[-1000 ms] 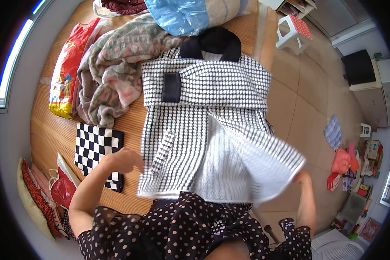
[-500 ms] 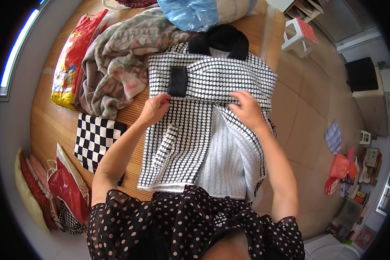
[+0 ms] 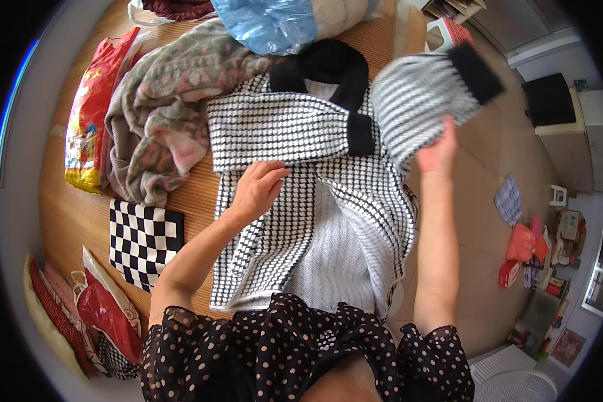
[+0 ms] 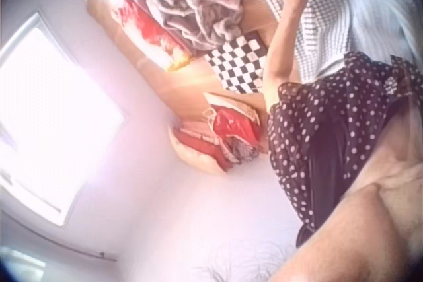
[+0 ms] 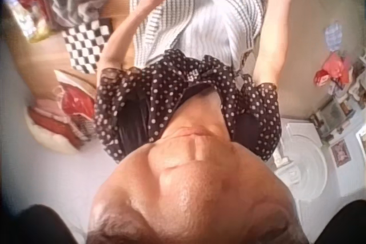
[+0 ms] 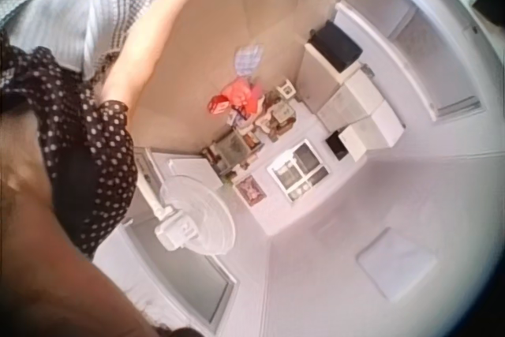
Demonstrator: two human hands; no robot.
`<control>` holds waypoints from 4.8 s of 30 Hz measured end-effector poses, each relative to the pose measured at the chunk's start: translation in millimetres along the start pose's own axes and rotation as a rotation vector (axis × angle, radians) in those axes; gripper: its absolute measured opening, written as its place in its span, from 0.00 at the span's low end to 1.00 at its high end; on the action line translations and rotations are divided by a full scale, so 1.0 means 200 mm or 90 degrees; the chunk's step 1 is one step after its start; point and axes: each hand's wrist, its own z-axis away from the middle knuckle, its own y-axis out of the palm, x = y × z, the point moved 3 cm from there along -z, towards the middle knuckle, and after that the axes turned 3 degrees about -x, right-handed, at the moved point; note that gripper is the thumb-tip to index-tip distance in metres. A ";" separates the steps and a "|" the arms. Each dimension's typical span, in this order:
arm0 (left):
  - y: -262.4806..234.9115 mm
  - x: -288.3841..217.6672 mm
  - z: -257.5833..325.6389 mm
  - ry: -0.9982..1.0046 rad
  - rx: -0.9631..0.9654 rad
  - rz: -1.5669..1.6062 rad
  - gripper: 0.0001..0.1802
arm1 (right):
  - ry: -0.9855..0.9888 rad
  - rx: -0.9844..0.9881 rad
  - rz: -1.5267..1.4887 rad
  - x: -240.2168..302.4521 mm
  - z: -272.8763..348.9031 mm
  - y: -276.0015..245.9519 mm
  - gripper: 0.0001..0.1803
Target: The person sits on a mat and folds several garments by hand, including a checkered shirt, a red jacket, and a pair of gray pants. The person smooths and aligns each item before folding it into a compact shape and stacking them.
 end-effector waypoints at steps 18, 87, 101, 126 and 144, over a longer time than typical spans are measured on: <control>-0.61 0.68 0.02 -0.736 -0.711 0.423 0.23 | -0.002 0.033 0.046 0.22 -0.13 -0.35 0.24; 0.14 -0.43 0.31 -0.822 0.319 0.842 0.28 | 0.121 0.770 0.726 -0.12 1.25 -0.26 0.11; 0.32 -0.35 0.23 -0.802 0.161 1.002 0.10 | 0.180 0.739 0.730 -0.11 1.25 -0.27 0.16; 0.30 -0.33 0.30 -0.695 0.178 1.115 0.20 | 0.032 0.465 0.800 -0.32 1.05 -0.25 0.14; 0.31 -0.31 0.31 -0.756 0.199 1.143 0.21 | -0.013 0.464 0.871 -0.35 1.03 -0.24 0.22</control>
